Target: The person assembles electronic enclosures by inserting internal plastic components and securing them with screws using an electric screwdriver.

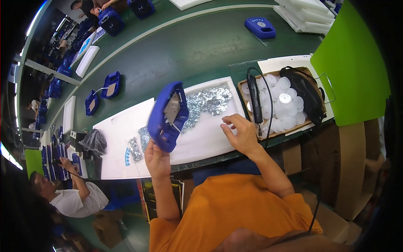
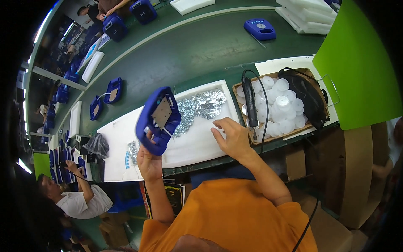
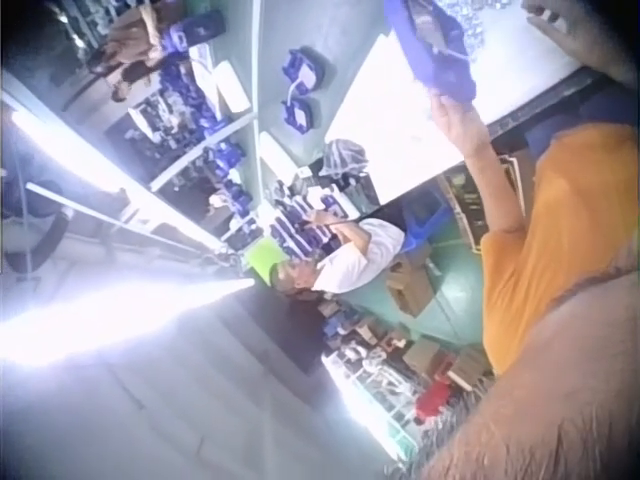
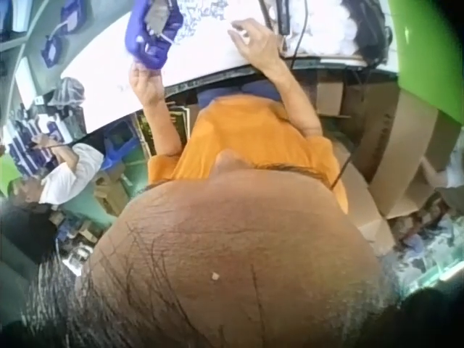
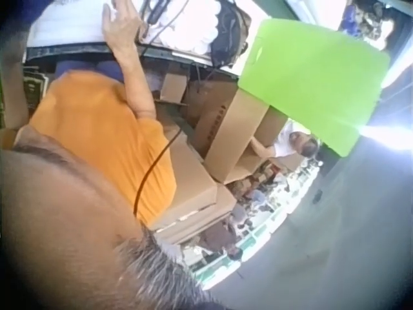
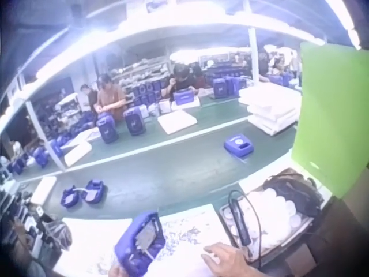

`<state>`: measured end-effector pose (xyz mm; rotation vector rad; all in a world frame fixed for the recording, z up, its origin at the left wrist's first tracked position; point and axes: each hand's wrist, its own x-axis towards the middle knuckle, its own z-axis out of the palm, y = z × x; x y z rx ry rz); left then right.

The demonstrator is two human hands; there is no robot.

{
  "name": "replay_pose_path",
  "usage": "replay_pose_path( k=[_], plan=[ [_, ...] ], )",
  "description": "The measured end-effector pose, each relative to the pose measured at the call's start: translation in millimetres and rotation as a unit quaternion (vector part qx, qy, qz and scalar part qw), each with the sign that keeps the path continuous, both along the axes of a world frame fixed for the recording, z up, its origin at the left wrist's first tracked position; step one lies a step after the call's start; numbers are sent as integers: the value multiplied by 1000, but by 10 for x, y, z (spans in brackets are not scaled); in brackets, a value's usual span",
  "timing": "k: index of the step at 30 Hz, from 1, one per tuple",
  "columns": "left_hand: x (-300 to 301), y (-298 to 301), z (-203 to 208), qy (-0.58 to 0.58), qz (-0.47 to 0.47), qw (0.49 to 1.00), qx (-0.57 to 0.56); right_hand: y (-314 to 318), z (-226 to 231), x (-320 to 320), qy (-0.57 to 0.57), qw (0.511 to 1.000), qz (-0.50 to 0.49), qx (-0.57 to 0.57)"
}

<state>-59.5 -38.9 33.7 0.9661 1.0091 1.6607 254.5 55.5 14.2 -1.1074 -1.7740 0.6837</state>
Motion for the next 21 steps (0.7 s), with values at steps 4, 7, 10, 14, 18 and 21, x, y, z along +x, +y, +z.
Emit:
replay_pose_path(
  k=[4, 7, 10, 14, 18, 21],
  plan=[
    [-58, 74, -25, -168, -22, 985, 23, -26, -107, -5, -13, 1000, 17, -5],
    [-109, 114, -54, -153, -22, 988, 26, -40, -174, -41, -11, 1000, 21, 9],
    [-99, 284, 35, 13, -1, 1000, 28, -54, -229, -55, -34, 999, 28, 19],
    [98, 880, 488, 468, 19, 880, 77, -81, -214, -53, -51, 997, 32, 48],
    [263, 1883, 352, 571, 13, 805, 163, -106, -238, -18, -59, 997, 23, 50],
    [259, 2791, 38, 625, 14, 750, 215, -108, -271, -21, -64, 997, 18, 45]
  ],
)
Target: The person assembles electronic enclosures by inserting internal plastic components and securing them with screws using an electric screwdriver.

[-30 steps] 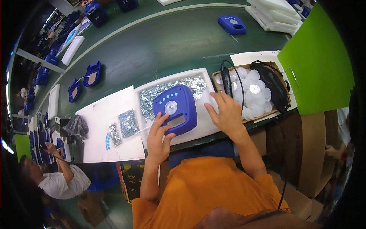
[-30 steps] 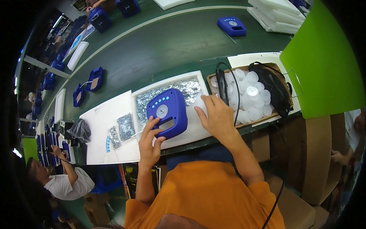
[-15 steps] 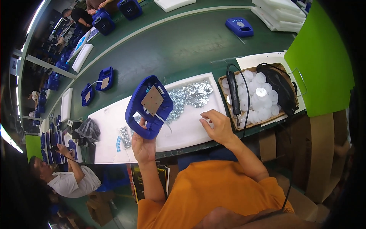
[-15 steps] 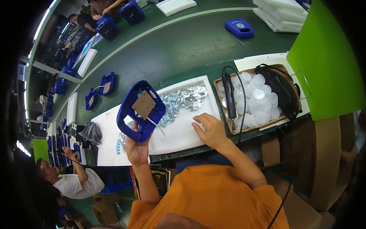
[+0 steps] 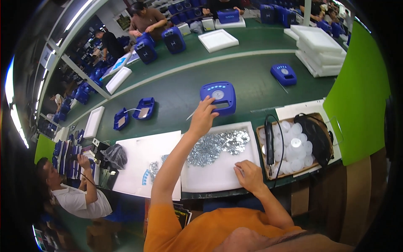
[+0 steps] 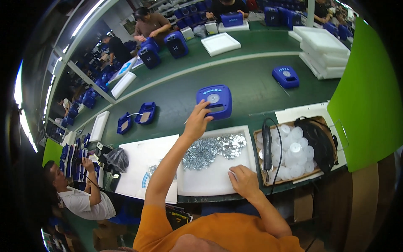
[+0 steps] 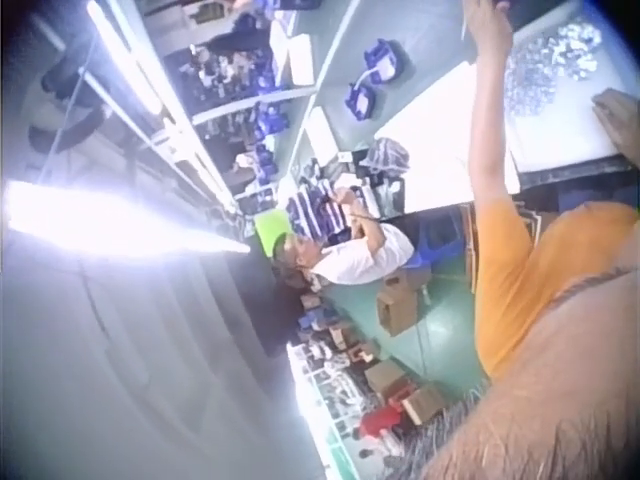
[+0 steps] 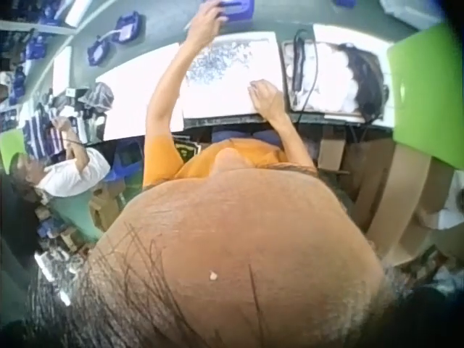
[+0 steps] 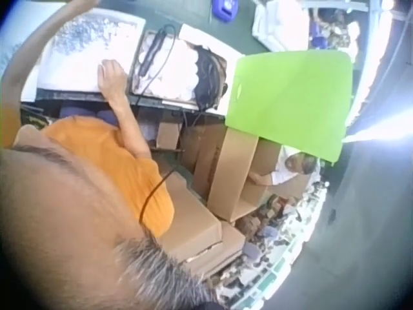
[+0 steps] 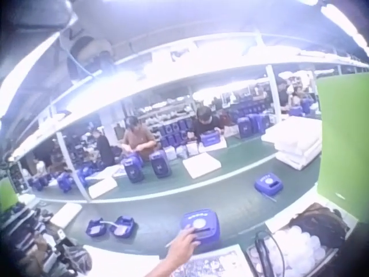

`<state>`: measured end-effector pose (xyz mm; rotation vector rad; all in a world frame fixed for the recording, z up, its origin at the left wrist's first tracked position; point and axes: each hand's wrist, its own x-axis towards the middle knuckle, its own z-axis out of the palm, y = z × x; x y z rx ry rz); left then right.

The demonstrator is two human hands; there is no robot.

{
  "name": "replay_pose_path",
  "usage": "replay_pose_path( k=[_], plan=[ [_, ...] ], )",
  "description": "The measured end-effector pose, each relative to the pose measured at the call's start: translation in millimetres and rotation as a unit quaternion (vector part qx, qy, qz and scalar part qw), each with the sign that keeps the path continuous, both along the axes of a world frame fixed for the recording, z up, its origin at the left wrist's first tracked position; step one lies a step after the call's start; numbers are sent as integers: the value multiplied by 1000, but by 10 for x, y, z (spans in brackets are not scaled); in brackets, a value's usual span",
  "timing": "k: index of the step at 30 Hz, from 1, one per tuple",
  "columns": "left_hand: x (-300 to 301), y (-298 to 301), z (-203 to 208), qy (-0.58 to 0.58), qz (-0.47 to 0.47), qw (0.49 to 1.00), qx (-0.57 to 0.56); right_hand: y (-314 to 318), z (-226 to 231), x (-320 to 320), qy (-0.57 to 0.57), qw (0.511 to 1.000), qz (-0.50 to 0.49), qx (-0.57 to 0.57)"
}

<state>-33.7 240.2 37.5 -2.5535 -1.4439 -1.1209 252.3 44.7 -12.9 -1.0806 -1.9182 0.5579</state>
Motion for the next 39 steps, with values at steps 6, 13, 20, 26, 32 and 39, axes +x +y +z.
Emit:
replay_pose_path(
  k=[6, 13, 20, 26, 32, 39],
  plan=[
    [-745, 819, -297, 168, 274, 945, -55, 7, 58, -67, -33, 999, 21, 23],
    [-2575, 300, -621, 281, 489, 826, 18, 29, 118, -34, -69, 996, 26, 45],
    [-3190, 56, -583, 306, 512, 782, -180, 40, 63, -14, -77, 996, 8, 42],
    [-2999, -74, -333, 266, 445, 849, -105, 27, -6, -50, -85, 995, 4, 53],
    [-2223, -534, 261, -22, 301, 949, 94, -34, -7, -33, -81, 995, 20, 59],
    [-970, -2106, 1254, -264, 67, 936, -225, -50, 948, -99, -9, 992, 24, 124]
  ],
)
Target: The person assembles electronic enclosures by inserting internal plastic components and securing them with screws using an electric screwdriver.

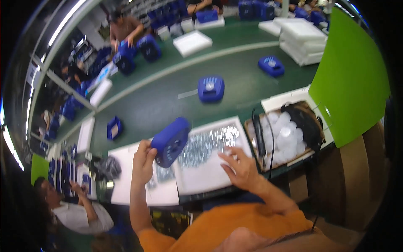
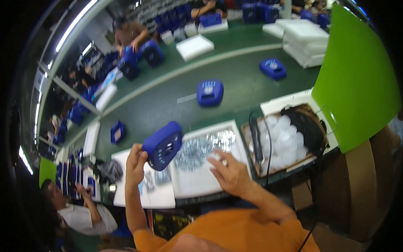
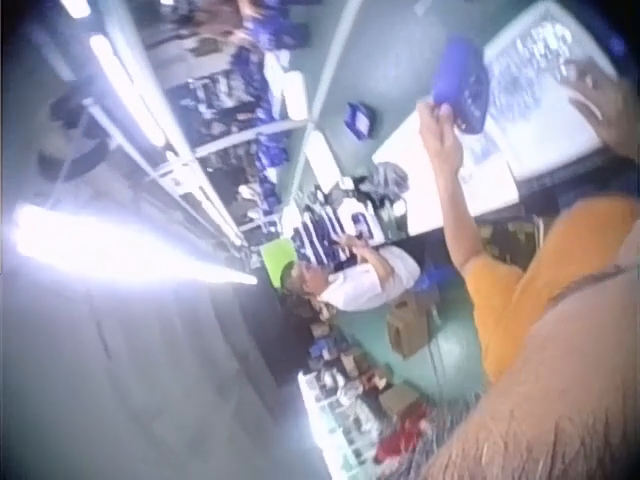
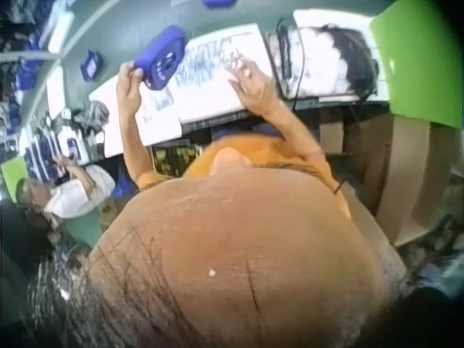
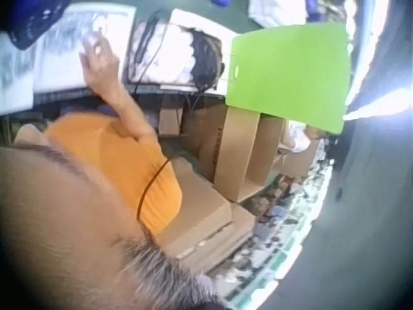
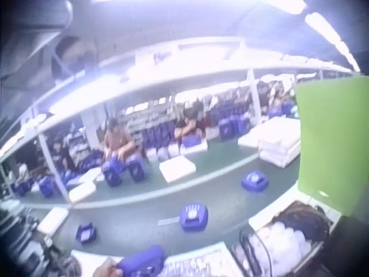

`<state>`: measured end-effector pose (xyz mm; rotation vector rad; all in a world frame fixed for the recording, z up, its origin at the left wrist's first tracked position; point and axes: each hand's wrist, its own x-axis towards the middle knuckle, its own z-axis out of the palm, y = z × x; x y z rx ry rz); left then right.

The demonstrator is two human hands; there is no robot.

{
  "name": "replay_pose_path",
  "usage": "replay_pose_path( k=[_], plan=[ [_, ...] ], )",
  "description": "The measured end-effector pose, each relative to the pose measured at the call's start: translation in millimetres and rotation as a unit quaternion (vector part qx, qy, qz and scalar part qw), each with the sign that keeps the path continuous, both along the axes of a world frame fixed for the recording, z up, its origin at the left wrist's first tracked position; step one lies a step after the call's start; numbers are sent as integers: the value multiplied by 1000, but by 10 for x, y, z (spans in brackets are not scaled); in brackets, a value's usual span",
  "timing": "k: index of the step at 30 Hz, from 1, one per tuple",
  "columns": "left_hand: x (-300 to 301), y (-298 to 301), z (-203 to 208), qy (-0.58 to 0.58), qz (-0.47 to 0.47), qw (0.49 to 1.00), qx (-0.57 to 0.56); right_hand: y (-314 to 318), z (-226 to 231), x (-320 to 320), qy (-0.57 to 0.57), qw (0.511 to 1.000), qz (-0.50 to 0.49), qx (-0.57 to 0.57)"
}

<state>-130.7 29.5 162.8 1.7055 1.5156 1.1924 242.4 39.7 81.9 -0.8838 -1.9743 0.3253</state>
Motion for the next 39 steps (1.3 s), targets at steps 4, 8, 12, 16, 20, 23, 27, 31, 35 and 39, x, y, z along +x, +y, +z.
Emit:
replay_pose_path(
  k=[4, 8, 12, 16, 20, 23, 27, 31, 35, 39],
  plan=[
    [418, -310, 321, 10, -145, 980, -139, 100, 482, -123, -52, 995, 83, 7],
    [561, -415, 244, -24, -173, 968, -182, 181, 361, -144, -79, 989, 123, 37],
    [565, -449, 226, 1, -204, 948, -243, 147, 412, -10, -97, 984, 148, 13],
    [624, -296, -135, -149, -168, 966, -131, 265, 238, 119, -23, 964, 186, -190],
    [304, -223, -840, -81, -68, 990, -93, 379, -215, 190, 58, 939, 101, -324],
    [221, -269, -1113, -16, -19, 988, -152, 419, -556, 226, 93, 907, 51, -407],
    [286, -371, -1191, 65, 16, 983, -170, 454, -661, 256, 111, 854, 27, -508],
    [293, -391, -1161, 63, 37, 981, -180, 542, -605, 260, 48, 840, 37, -539],
    [256, -401, -1208, 92, 63, 976, -186, 621, -623, 220, -92, 894, 19, -438],
    [304, -380, -1251, 182, 92, 974, -99, 630, -544, 198, -215, 926, -4, -309]
  ],
)
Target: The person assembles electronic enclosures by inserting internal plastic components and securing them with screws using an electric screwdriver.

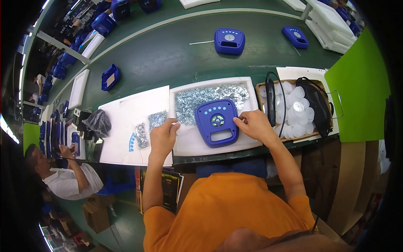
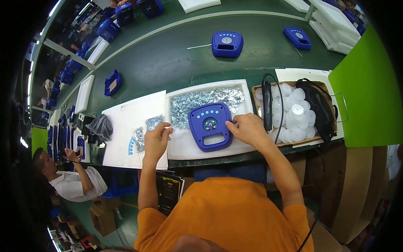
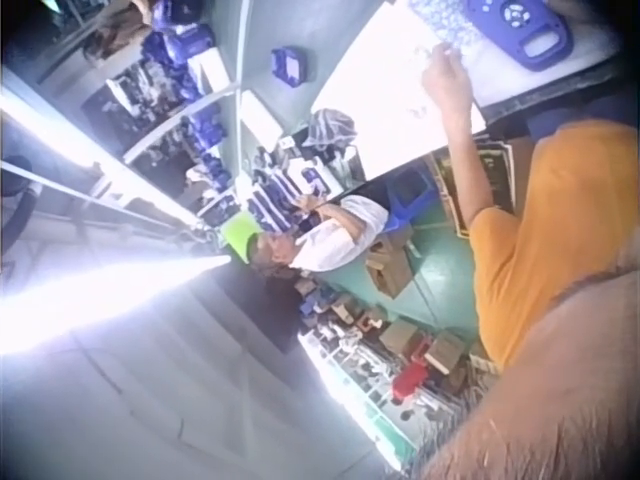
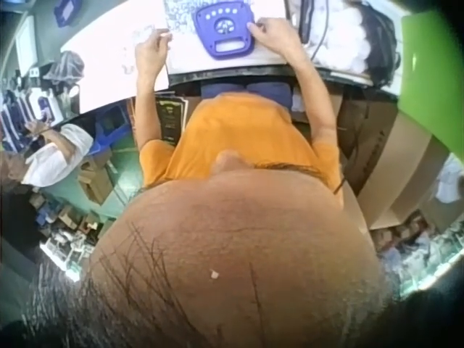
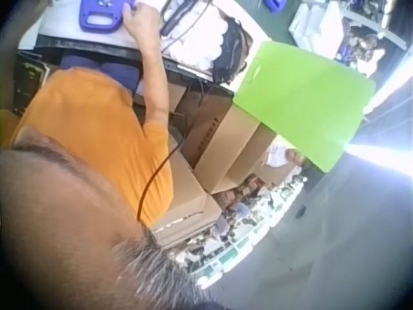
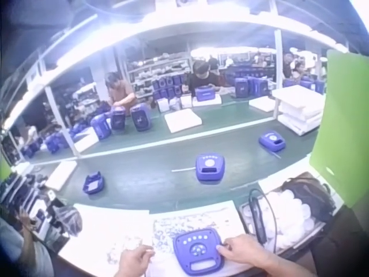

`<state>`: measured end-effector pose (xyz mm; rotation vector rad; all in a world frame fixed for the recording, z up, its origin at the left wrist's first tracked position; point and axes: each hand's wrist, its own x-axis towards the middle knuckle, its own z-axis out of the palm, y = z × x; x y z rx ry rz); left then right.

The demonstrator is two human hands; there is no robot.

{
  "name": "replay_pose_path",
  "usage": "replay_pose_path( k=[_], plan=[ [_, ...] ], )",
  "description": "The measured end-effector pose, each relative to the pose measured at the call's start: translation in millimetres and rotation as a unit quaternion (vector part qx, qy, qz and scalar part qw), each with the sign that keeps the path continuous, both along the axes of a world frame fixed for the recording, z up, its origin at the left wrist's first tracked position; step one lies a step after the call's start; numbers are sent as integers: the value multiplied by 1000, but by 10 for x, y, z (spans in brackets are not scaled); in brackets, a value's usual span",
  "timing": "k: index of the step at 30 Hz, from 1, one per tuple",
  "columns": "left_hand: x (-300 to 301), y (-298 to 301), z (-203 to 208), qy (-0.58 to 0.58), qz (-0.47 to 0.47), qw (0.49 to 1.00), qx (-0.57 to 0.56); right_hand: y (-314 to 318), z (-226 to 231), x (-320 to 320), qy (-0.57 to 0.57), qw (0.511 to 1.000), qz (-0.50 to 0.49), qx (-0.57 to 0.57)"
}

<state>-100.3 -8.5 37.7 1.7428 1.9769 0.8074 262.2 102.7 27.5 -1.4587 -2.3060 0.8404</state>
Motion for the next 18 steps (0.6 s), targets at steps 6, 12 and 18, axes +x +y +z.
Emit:
replay_pose_path(
  k=[6, 12, 18],
  plan=[
    [124, 288, -114, 208, -60, 960, 178, -27, 129, 270, 137, 985, -95, 38],
    [226, 532, -290, 211, -99, 958, 169, -47, 98, 894, 268, 935, -228, 50],
    [144, 472, -342, 277, -114, 939, 170, -47, 19, 1447, 335, 888, -312, 49]
  ],
)
